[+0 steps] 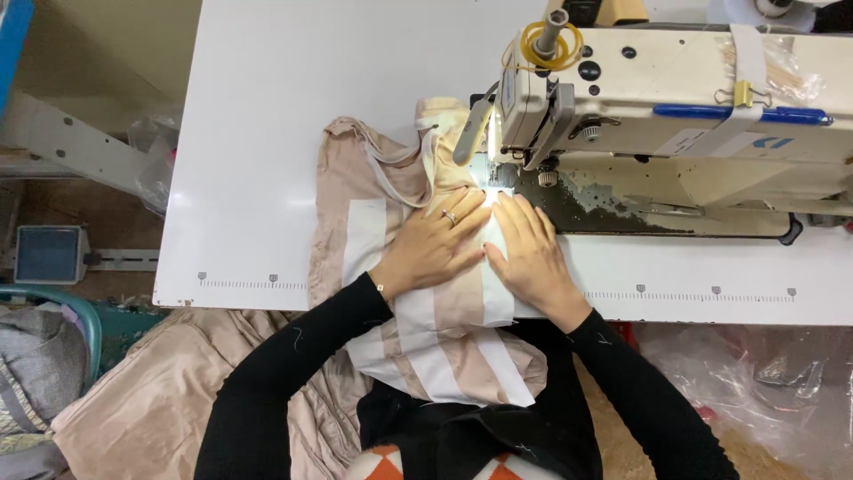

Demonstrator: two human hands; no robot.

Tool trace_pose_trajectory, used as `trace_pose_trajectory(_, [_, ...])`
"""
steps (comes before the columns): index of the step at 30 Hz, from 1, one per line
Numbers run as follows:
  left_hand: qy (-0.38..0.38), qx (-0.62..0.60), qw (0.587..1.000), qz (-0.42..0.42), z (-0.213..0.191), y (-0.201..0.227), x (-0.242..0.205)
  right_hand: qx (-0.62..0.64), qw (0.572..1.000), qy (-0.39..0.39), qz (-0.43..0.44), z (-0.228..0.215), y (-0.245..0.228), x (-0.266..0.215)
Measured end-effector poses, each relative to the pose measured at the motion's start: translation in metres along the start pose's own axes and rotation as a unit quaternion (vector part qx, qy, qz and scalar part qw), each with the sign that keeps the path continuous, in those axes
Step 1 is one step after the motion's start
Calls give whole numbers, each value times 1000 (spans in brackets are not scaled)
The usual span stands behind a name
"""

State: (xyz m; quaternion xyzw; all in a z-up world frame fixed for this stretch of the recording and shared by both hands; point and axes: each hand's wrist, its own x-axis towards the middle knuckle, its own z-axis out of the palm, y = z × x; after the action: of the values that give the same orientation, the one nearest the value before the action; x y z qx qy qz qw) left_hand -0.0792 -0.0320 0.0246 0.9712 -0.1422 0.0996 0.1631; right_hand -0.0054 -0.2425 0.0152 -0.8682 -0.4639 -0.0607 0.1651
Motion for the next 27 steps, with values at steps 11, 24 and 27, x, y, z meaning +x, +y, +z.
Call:
trace_pose_trajectory(11, [44,22,998,27,17,-36,23,44,988,-121,91,-8,18,31])
trace_pose_trajectory(24, [19,-5,999,25,12,-37,30,267,936,112,201,17,71,50])
trace_pose_trajectory(27, [18,1,999,27,12,-39,32,267,940,112,179,11,51,39])
